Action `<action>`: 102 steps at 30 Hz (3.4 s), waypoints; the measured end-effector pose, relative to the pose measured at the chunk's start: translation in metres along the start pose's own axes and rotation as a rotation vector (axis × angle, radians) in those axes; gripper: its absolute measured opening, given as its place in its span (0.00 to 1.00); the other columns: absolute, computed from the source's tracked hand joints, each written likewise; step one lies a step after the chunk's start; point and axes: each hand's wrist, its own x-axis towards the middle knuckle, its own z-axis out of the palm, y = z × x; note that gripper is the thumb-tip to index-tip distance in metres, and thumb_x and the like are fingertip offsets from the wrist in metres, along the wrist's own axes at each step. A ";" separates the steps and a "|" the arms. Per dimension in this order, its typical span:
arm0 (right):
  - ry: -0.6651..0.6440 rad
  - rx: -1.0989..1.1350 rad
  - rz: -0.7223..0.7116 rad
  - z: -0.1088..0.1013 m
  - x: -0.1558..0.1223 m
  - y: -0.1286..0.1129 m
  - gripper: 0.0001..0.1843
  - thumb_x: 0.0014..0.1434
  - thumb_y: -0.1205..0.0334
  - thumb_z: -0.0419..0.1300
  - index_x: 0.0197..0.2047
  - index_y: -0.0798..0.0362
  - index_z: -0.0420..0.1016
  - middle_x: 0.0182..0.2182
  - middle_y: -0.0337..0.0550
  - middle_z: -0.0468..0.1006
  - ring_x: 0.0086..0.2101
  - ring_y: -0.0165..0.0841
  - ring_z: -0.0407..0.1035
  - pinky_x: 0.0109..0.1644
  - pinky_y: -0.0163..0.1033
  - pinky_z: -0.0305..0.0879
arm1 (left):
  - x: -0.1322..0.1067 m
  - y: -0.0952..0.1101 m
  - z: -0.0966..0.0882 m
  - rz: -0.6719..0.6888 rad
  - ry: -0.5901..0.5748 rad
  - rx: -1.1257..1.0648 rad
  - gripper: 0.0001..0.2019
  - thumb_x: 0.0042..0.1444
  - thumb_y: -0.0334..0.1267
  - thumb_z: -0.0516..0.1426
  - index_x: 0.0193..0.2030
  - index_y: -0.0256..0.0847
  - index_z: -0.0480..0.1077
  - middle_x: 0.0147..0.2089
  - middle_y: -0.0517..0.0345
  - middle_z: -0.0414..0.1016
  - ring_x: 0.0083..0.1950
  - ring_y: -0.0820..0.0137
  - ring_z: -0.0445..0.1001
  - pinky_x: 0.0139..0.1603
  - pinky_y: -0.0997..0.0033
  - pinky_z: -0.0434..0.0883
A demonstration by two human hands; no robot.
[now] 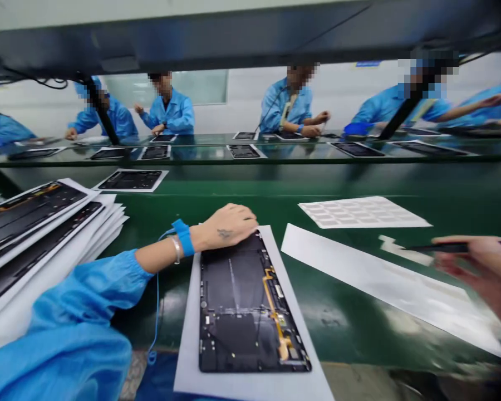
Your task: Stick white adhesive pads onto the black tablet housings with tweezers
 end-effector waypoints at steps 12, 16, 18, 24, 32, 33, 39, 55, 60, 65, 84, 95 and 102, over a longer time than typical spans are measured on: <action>-0.590 -0.034 0.094 0.217 0.003 -0.021 0.30 0.36 0.31 0.70 0.23 0.52 0.76 0.22 0.41 0.72 0.32 0.35 0.69 0.39 0.40 0.68 | -0.052 -0.017 0.028 -0.043 0.027 -0.229 0.12 0.63 0.28 0.50 0.48 0.40 0.72 0.50 0.54 0.76 0.46 0.66 0.71 0.48 0.67 0.69; -0.604 -0.028 0.169 0.216 0.007 -0.013 0.28 0.38 0.33 0.70 0.22 0.52 0.75 0.23 0.41 0.71 0.33 0.36 0.70 0.40 0.39 0.69 | -0.051 -0.016 0.029 -0.039 0.029 -0.244 0.12 0.62 0.26 0.51 0.46 0.38 0.73 0.49 0.53 0.77 0.45 0.66 0.71 0.47 0.66 0.70; -0.607 -0.032 0.192 0.216 0.006 -0.013 0.28 0.38 0.34 0.71 0.21 0.52 0.74 0.22 0.41 0.72 0.33 0.36 0.70 0.40 0.40 0.69 | -0.050 -0.014 0.027 -0.040 0.022 -0.234 0.12 0.61 0.26 0.51 0.46 0.37 0.74 0.49 0.52 0.77 0.45 0.65 0.71 0.46 0.65 0.70; -0.618 -0.057 0.181 0.216 0.007 -0.014 0.27 0.40 0.34 0.70 0.22 0.51 0.75 0.23 0.41 0.72 0.32 0.36 0.70 0.41 0.41 0.70 | -0.048 -0.012 0.022 -0.060 -0.020 -0.222 0.13 0.62 0.26 0.51 0.47 0.37 0.74 0.48 0.54 0.78 0.44 0.66 0.71 0.43 0.66 0.69; -0.622 -0.060 0.188 0.215 0.008 -0.013 0.26 0.41 0.36 0.71 0.22 0.52 0.75 0.23 0.41 0.73 0.32 0.35 0.70 0.42 0.41 0.69 | -0.049 -0.011 0.021 -0.064 -0.025 -0.220 0.12 0.63 0.27 0.49 0.45 0.36 0.73 0.44 0.54 0.79 0.43 0.65 0.71 0.45 0.66 0.67; -0.623 -0.059 0.189 0.215 0.008 -0.014 0.26 0.41 0.36 0.71 0.22 0.52 0.75 0.23 0.41 0.73 0.32 0.35 0.70 0.42 0.41 0.69 | -0.049 -0.011 0.021 -0.066 -0.024 -0.218 0.12 0.64 0.27 0.49 0.44 0.36 0.73 0.44 0.54 0.79 0.43 0.65 0.71 0.45 0.66 0.67; -0.619 -0.064 0.192 0.215 0.008 -0.014 0.27 0.40 0.35 0.71 0.23 0.52 0.75 0.23 0.41 0.73 0.32 0.35 0.70 0.42 0.42 0.69 | -0.049 -0.011 0.023 -0.072 -0.019 -0.219 0.12 0.63 0.28 0.49 0.42 0.37 0.74 0.43 0.53 0.79 0.43 0.65 0.72 0.44 0.66 0.68; -0.618 -0.085 0.178 0.213 0.008 -0.013 0.24 0.42 0.35 0.70 0.23 0.49 0.77 0.23 0.42 0.73 0.32 0.36 0.70 0.42 0.43 0.71 | -0.049 -0.011 0.024 -0.062 -0.008 -0.202 0.11 0.63 0.28 0.49 0.41 0.37 0.74 0.42 0.53 0.79 0.43 0.65 0.72 0.44 0.65 0.68; -0.607 -0.080 0.191 0.213 0.007 -0.015 0.26 0.41 0.35 0.71 0.19 0.51 0.74 0.25 0.44 0.74 0.34 0.37 0.70 0.42 0.42 0.71 | -0.049 -0.011 0.024 -0.056 0.007 -0.209 0.11 0.63 0.27 0.50 0.41 0.37 0.74 0.42 0.52 0.79 0.42 0.65 0.72 0.43 0.65 0.68; -0.620 -0.099 0.183 0.214 0.007 -0.016 0.26 0.42 0.34 0.70 0.20 0.49 0.73 0.23 0.43 0.72 0.33 0.37 0.70 0.40 0.42 0.71 | -0.048 -0.011 0.024 -0.057 0.007 -0.210 0.11 0.62 0.27 0.50 0.41 0.37 0.73 0.42 0.52 0.79 0.41 0.66 0.72 0.42 0.65 0.67; -0.621 -0.106 0.159 0.215 0.008 -0.016 0.27 0.41 0.35 0.70 0.18 0.51 0.73 0.25 0.44 0.75 0.34 0.37 0.71 0.40 0.41 0.70 | -0.048 -0.011 0.022 -0.059 -0.008 -0.204 0.12 0.63 0.27 0.49 0.41 0.36 0.74 0.41 0.53 0.78 0.41 0.65 0.71 0.42 0.66 0.67; -0.620 -0.121 0.149 0.216 0.010 -0.014 0.27 0.38 0.34 0.71 0.21 0.51 0.75 0.22 0.42 0.74 0.29 0.34 0.69 0.36 0.39 0.68 | -0.047 -0.011 0.017 -0.062 -0.029 -0.236 0.14 0.62 0.26 0.49 0.50 0.35 0.72 0.45 0.51 0.76 0.42 0.65 0.69 0.42 0.67 0.68; -0.613 -0.166 0.083 0.216 0.008 -0.012 0.26 0.44 0.34 0.68 0.26 0.51 0.77 0.21 0.41 0.74 0.27 0.34 0.68 0.34 0.39 0.65 | -0.047 -0.012 0.018 -0.058 -0.050 -0.249 0.16 0.62 0.25 0.48 0.52 0.36 0.71 0.47 0.50 0.74 0.44 0.65 0.67 0.45 0.66 0.69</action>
